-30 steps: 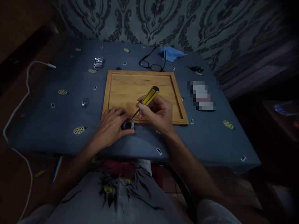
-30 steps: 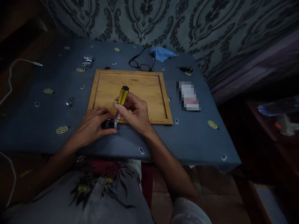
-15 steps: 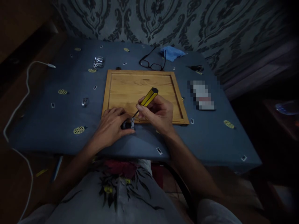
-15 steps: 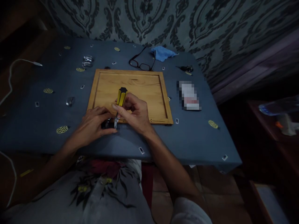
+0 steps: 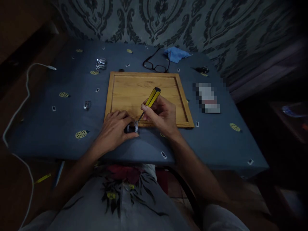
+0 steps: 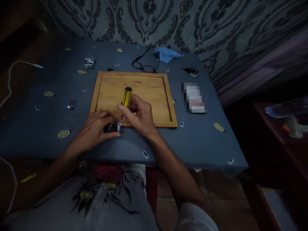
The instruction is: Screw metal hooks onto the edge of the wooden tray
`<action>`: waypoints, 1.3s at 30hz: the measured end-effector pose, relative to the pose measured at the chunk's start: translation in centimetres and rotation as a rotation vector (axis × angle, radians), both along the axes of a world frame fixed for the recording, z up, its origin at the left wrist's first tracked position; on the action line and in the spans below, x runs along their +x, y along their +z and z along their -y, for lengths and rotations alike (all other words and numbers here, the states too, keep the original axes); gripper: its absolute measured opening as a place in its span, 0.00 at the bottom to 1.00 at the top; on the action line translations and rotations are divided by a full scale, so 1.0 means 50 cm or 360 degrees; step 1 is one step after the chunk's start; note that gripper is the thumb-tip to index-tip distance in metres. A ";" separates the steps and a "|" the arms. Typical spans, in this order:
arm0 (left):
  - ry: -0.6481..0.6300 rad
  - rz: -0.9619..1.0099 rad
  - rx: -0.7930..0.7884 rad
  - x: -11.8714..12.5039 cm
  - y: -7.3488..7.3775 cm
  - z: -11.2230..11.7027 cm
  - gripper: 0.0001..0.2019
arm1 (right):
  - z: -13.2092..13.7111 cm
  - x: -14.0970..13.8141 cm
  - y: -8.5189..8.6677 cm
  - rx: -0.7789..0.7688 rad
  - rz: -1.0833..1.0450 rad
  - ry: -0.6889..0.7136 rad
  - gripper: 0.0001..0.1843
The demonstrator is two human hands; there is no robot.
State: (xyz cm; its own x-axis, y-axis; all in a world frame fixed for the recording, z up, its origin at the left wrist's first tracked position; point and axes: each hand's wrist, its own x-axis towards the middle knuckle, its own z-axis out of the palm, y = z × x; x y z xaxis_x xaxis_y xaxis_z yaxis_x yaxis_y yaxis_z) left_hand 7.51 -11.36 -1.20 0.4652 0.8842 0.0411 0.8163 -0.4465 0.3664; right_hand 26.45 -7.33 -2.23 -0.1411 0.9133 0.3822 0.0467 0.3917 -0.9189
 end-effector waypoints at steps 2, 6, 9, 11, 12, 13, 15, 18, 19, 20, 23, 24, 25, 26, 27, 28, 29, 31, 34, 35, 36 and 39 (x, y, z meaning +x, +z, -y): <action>0.0000 -0.0008 0.0002 0.000 0.001 0.000 0.20 | 0.000 0.002 -0.001 0.0032 0.0048 -0.0007 0.18; -0.0016 -0.0012 0.0021 0.001 0.002 0.000 0.20 | 0.001 0.008 0.002 0.0131 0.0190 -0.0011 0.16; -0.0032 -0.0044 0.0051 -0.001 0.003 0.004 0.20 | 0.002 0.011 0.004 0.0177 0.0258 -0.0029 0.15; -0.0039 -0.0067 0.0090 -0.003 0.002 0.010 0.20 | 0.002 0.011 0.005 0.0184 0.0267 -0.0020 0.15; -0.0049 -0.0060 0.0114 -0.005 0.001 0.014 0.21 | 0.001 0.011 0.006 0.0190 0.0264 -0.0017 0.15; -0.0063 -0.0038 0.0141 -0.008 0.000 0.017 0.21 | 0.001 0.011 0.006 0.0193 0.0263 -0.0016 0.14; -0.0111 0.0034 0.0208 -0.013 -0.003 0.024 0.19 | 0.001 0.011 0.007 0.0190 0.0264 -0.0018 0.14; -0.0207 0.0105 0.0329 -0.021 -0.008 0.031 0.17 | 0.002 0.010 0.009 0.0181 0.0264 -0.0016 0.15; -0.0237 0.0106 0.0363 -0.022 -0.010 0.031 0.17 | 0.002 0.010 0.010 0.0175 0.0255 -0.0008 0.16; -0.0261 0.0101 0.0392 -0.024 -0.012 0.031 0.17 | 0.002 0.010 0.010 0.0165 0.0245 0.0000 0.16; -0.0310 0.0080 0.0430 -0.025 -0.017 0.030 0.16 | 0.001 0.010 0.007 0.0137 0.0236 0.0011 0.17; -0.0318 0.0072 0.0427 -0.025 -0.019 0.029 0.16 | 0.001 0.010 0.006 0.0135 0.0241 0.0009 0.17; -0.0321 0.0064 0.0419 -0.025 -0.020 0.029 0.16 | 0.000 0.011 0.004 0.0138 0.0246 0.0004 0.17; -0.0321 0.0058 0.0410 -0.025 -0.021 0.029 0.16 | 0.000 0.011 0.003 0.0145 0.0248 -0.0002 0.17; -0.0317 0.0055 0.0404 -0.024 -0.022 0.028 0.16 | -0.001 0.011 0.001 0.0147 0.0247 -0.0002 0.17; -0.0310 0.0055 0.0400 -0.024 -0.022 0.028 0.16 | -0.001 0.012 0.000 0.0143 0.0245 0.0001 0.17; -0.0306 0.0062 0.0401 -0.023 -0.023 0.028 0.15 | -0.001 0.012 0.000 0.0136 0.0243 0.0005 0.17; -0.0302 0.0077 0.0410 -0.021 -0.024 0.027 0.15 | -0.001 0.013 -0.001 0.0131 0.0249 0.0004 0.17; -0.0287 0.0081 0.0437 -0.019 -0.027 0.026 0.14 | -0.001 0.014 0.000 0.0159 0.0260 -0.0014 0.17; -0.0281 0.0080 0.0454 -0.018 -0.028 0.025 0.13 | -0.001 0.014 0.000 0.0166 0.0262 -0.0018 0.17; -0.0278 0.0077 0.0470 -0.017 -0.029 0.025 0.13 | 0.000 0.014 0.000 0.0168 0.0258 -0.0022 0.17; -0.0285 0.0077 0.0530 -0.015 -0.033 0.026 0.13 | 0.001 0.013 0.001 0.0151 0.0230 -0.0014 0.17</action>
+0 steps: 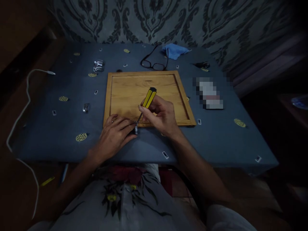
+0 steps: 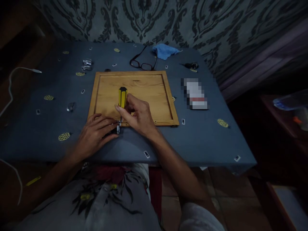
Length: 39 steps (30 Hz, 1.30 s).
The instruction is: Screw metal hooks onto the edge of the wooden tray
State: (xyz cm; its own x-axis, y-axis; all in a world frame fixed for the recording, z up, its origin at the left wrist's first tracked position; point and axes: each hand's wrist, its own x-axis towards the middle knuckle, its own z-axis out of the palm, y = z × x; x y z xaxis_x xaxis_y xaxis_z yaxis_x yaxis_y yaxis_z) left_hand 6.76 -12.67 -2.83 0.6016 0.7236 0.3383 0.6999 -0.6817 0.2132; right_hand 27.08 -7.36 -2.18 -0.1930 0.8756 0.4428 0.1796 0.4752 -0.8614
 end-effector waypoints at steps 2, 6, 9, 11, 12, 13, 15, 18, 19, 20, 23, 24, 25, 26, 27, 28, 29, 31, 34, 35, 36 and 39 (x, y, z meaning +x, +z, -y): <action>0.0003 0.0009 0.0022 0.002 -0.002 0.001 0.13 | 0.001 -0.001 0.001 -0.0009 -0.0020 0.0022 0.16; 0.0029 0.0001 0.0014 0.005 -0.003 0.004 0.12 | 0.002 -0.001 0.004 -0.0010 -0.0010 0.0008 0.16; 0.0033 -0.0023 0.0013 0.007 -0.001 0.005 0.12 | 0.002 0.000 0.003 -0.0009 0.0017 -0.0009 0.17; 0.0027 -0.0035 0.0030 0.009 0.001 0.005 0.12 | 0.002 0.001 0.001 -0.0016 0.0017 -0.0004 0.17; 0.0025 -0.0044 0.0040 0.009 0.002 0.006 0.12 | 0.002 0.001 0.000 -0.0018 0.0010 -0.0004 0.17; 0.0023 -0.0053 0.0048 0.010 0.002 0.006 0.12 | 0.001 0.001 -0.001 -0.0021 0.0005 -0.0003 0.17; 0.0027 -0.0067 0.0057 0.011 0.003 0.007 0.12 | 0.001 0.000 -0.002 -0.0021 0.0001 0.0000 0.17; 0.0049 -0.0057 0.0062 0.013 0.001 0.010 0.13 | 0.002 -0.001 0.001 -0.0011 -0.0003 0.0007 0.17; 0.0051 -0.0040 0.0077 0.013 0.000 0.010 0.12 | 0.002 -0.001 0.002 -0.0009 0.0001 0.0012 0.18; 0.0048 -0.0024 0.0095 0.013 -0.001 0.010 0.12 | 0.003 -0.001 0.003 -0.0005 0.0006 0.0014 0.18; 0.0031 0.0014 0.0150 0.014 -0.003 0.010 0.12 | 0.003 -0.001 0.004 0.0002 0.0021 -0.0001 0.19; 0.0029 0.0013 0.0161 0.014 -0.003 0.010 0.12 | 0.003 0.000 0.003 0.0006 0.0022 -0.0007 0.18; 0.0027 0.0012 0.0171 0.014 -0.003 0.009 0.12 | 0.003 0.000 0.002 0.0007 0.0024 -0.0011 0.18; 0.0025 0.0014 0.0181 0.014 -0.004 0.009 0.11 | 0.003 0.000 0.000 0.0007 0.0025 -0.0014 0.18; 0.0024 0.0016 0.0189 0.015 -0.003 0.008 0.11 | 0.003 0.000 -0.001 0.0004 0.0027 -0.0015 0.18; 0.0024 0.0018 0.0195 0.015 -0.003 0.008 0.10 | 0.003 0.000 -0.001 0.0000 0.0027 -0.0017 0.18; 0.0024 0.0021 0.0203 0.016 -0.003 0.008 0.10 | 0.003 0.000 -0.001 -0.0003 0.0024 -0.0020 0.18; 0.0027 0.0021 0.0224 0.016 -0.002 0.008 0.09 | 0.005 -0.002 0.001 -0.0010 -0.0001 -0.0036 0.18; 0.0023 0.0007 0.0233 0.017 -0.001 0.009 0.09 | 0.008 -0.007 0.006 -0.0022 -0.0108 -0.0066 0.16; 0.0018 0.0001 0.0223 0.016 0.000 0.009 0.09 | 0.009 -0.009 0.008 -0.0028 -0.0158 -0.0071 0.15; 0.0015 -0.0006 0.0210 0.016 0.000 0.009 0.09 | 0.010 -0.011 0.009 -0.0035 -0.0205 -0.0073 0.15; 0.0007 -0.0018 0.0188 0.015 0.000 0.009 0.10 | 0.012 -0.014 0.012 -0.0055 -0.0281 -0.0069 0.14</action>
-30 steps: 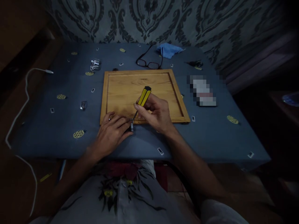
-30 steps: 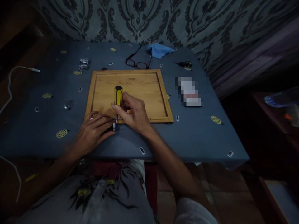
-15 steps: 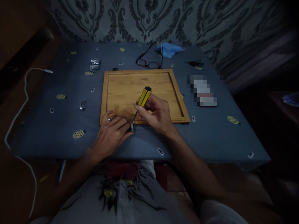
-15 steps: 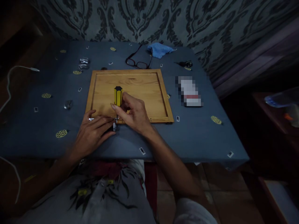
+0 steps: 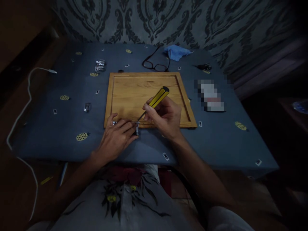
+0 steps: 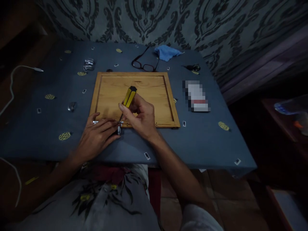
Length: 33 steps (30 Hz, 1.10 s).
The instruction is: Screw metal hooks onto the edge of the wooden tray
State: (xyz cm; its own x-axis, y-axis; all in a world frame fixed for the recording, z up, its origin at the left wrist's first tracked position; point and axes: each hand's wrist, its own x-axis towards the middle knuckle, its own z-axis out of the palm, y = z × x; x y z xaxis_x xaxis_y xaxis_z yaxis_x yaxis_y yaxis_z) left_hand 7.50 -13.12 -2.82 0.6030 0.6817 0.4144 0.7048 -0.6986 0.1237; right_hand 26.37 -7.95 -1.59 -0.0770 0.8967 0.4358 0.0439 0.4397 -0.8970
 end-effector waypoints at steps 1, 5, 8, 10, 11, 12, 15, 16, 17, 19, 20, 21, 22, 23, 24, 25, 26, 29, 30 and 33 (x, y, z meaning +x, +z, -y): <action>0.0002 -0.0003 -0.0004 0.000 0.000 0.000 0.10 | 0.000 -0.001 0.000 -0.0004 0.0000 0.0004 0.14; 0.0015 -0.0014 0.0000 0.000 -0.001 -0.001 0.09 | -0.001 -0.002 -0.003 0.0020 0.0000 0.0042 0.13; 0.0010 -0.0003 0.0020 0.000 -0.002 -0.001 0.09 | 0.000 -0.003 -0.004 0.0029 -0.0031 0.0065 0.13; 0.0004 -0.0007 0.0033 -0.001 -0.003 0.000 0.09 | 0.000 -0.004 -0.004 0.0002 -0.0026 0.0071 0.14; 0.0003 -0.0013 0.0034 -0.001 -0.003 0.000 0.09 | 0.000 -0.004 -0.004 -0.0015 -0.0015 0.0070 0.14; 0.0004 -0.0019 0.0029 -0.001 -0.003 0.001 0.10 | 0.000 -0.004 -0.004 -0.0028 -0.0004 0.0067 0.15; 0.0012 -0.0032 0.0018 -0.001 -0.003 0.001 0.10 | 0.000 -0.004 -0.004 -0.0056 0.0007 0.0072 0.17; 0.0016 -0.0034 0.0020 -0.001 -0.003 0.001 0.10 | 0.001 -0.004 -0.003 -0.0060 -0.0005 0.0083 0.17; 0.0017 -0.0035 0.0023 -0.001 -0.003 0.001 0.10 | 0.001 -0.004 -0.003 -0.0069 -0.0017 0.0098 0.17; 0.0013 -0.0033 0.0029 0.000 -0.004 0.001 0.10 | 0.002 -0.003 -0.001 -0.0100 -0.0043 0.0128 0.16; 0.0012 -0.0030 0.0032 0.000 -0.004 0.001 0.10 | 0.003 -0.003 0.000 -0.0121 -0.0057 0.0144 0.16; 0.0012 -0.0024 0.0035 0.000 -0.004 0.001 0.10 | 0.003 -0.002 0.002 -0.0144 -0.0069 0.0166 0.17; 0.0013 -0.0019 0.0037 -0.001 -0.005 0.001 0.10 | 0.004 -0.002 0.004 -0.0164 -0.0081 0.0193 0.17; 0.0015 -0.0016 0.0038 -0.001 -0.006 0.001 0.10 | 0.004 0.000 0.006 -0.0181 -0.0090 0.0226 0.17; 0.0017 -0.0014 0.0038 -0.001 -0.007 0.001 0.10 | 0.004 0.001 0.008 -0.0192 -0.0092 0.0261 0.18; 0.0018 -0.0011 0.0035 -0.001 -0.007 0.001 0.10 | 0.005 0.003 0.011 -0.0200 -0.0080 0.0294 0.17; 0.0018 -0.0007 0.0029 -0.002 -0.008 0.001 0.09 | 0.005 0.005 0.013 -0.0203 -0.0058 0.0321 0.17; 0.0017 0.0008 0.0008 -0.002 -0.010 0.000 0.09 | 0.006 0.011 0.021 -0.0192 0.0040 0.0383 0.15; 0.0018 0.0010 0.0004 -0.002 -0.010 0.000 0.09 | 0.006 0.013 0.022 -0.0180 0.0065 0.0401 0.15; 0.0021 -0.0008 0.0002 -0.002 -0.009 -0.001 0.09 | 0.007 0.016 0.025 -0.0155 0.0095 0.0416 0.16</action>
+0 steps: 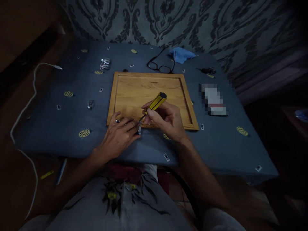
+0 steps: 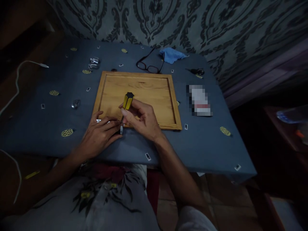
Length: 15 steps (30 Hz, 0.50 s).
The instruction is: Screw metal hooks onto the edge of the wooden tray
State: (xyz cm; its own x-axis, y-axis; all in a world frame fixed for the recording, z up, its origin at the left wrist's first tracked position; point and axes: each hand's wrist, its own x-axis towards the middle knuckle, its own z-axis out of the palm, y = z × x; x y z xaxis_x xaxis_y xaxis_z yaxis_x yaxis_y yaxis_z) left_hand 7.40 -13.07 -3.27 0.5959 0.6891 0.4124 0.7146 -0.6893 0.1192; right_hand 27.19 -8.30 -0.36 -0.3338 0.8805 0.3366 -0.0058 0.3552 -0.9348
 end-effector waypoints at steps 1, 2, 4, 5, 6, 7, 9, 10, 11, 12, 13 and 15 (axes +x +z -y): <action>-0.0001 -0.0009 -0.0004 0.000 0.000 0.000 0.09 | 0.000 0.000 0.000 0.0006 0.0007 -0.0015 0.16; -0.0004 -0.0018 -0.0008 -0.001 0.000 0.000 0.10 | 0.000 0.000 -0.001 0.0012 0.0015 -0.0038 0.16; -0.0003 -0.0032 -0.0022 -0.002 0.001 0.001 0.10 | -0.001 -0.002 -0.004 0.0031 0.0024 -0.0078 0.15; -0.0001 -0.0039 -0.0027 -0.002 0.001 0.001 0.10 | -0.001 -0.004 -0.006 0.0034 0.0017 -0.0089 0.15; 0.0005 -0.0047 -0.0032 -0.002 0.001 0.001 0.10 | -0.002 -0.006 -0.007 0.0025 -0.0003 -0.0091 0.15; 0.0009 -0.0055 -0.0034 -0.002 0.001 0.002 0.10 | -0.002 -0.008 -0.009 0.0007 -0.0041 -0.0091 0.15; 0.0014 -0.0067 -0.0029 -0.002 0.002 0.002 0.09 | -0.004 -0.011 -0.011 -0.0045 -0.0117 -0.0081 0.16; 0.0013 -0.0069 -0.0022 -0.002 0.003 0.003 0.09 | -0.004 -0.012 -0.011 -0.0066 -0.0146 -0.0080 0.17; 0.0009 -0.0070 -0.0015 -0.001 0.004 0.003 0.09 | -0.005 -0.013 -0.011 -0.0074 -0.0166 -0.0081 0.17; 0.0003 -0.0067 -0.0010 -0.001 0.005 0.003 0.09 | -0.006 -0.013 -0.010 -0.0073 -0.0178 -0.0078 0.18; -0.0003 -0.0063 -0.0007 0.000 0.006 0.003 0.09 | -0.006 -0.013 -0.009 -0.0069 -0.0180 -0.0071 0.18; -0.0007 -0.0055 -0.0002 0.000 0.007 0.003 0.10 | -0.007 -0.011 -0.007 -0.0064 -0.0172 -0.0040 0.19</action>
